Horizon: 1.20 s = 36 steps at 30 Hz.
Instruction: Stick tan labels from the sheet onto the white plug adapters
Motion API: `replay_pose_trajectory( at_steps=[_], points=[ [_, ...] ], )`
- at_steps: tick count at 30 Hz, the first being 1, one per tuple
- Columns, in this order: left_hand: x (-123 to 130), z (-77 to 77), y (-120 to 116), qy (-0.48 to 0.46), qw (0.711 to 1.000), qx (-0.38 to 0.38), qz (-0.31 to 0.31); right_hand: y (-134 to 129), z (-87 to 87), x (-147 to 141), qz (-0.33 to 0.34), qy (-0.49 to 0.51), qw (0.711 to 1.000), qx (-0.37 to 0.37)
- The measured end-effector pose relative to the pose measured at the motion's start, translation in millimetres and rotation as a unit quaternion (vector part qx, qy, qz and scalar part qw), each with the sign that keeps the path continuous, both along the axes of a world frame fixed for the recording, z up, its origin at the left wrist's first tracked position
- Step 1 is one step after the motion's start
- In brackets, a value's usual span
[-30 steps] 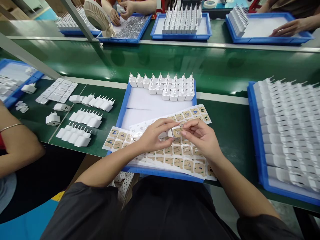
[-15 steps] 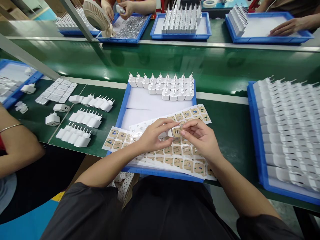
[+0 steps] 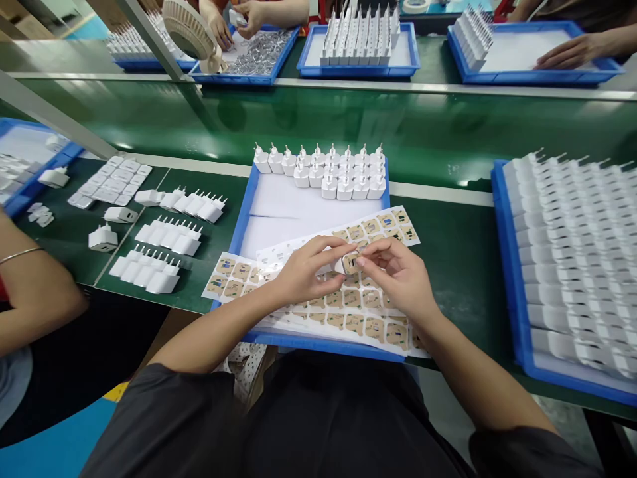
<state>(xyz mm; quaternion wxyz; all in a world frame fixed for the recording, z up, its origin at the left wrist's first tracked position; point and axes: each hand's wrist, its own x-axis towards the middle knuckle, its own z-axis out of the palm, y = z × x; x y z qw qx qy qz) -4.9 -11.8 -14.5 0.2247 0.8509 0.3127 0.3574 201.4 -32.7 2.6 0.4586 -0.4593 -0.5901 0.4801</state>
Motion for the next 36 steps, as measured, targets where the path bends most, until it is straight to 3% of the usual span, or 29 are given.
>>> replay_pose_trajectory(
  at_steps=[31,33,36],
  points=[
    [1,-8.6,2,0.028,0.994,0.105,0.015,2,2.5,4,-0.024,-0.115,0.993,0.009],
    [1,-6.0,1,0.016,0.995,0.099,0.016,5,1.9,7,-0.010,-0.108,0.994,-0.010],
    [1,-0.7,0,-0.018,0.997,0.079,0.013,9,2.2,9,0.063,-0.009,0.994,-0.086]
  ],
)
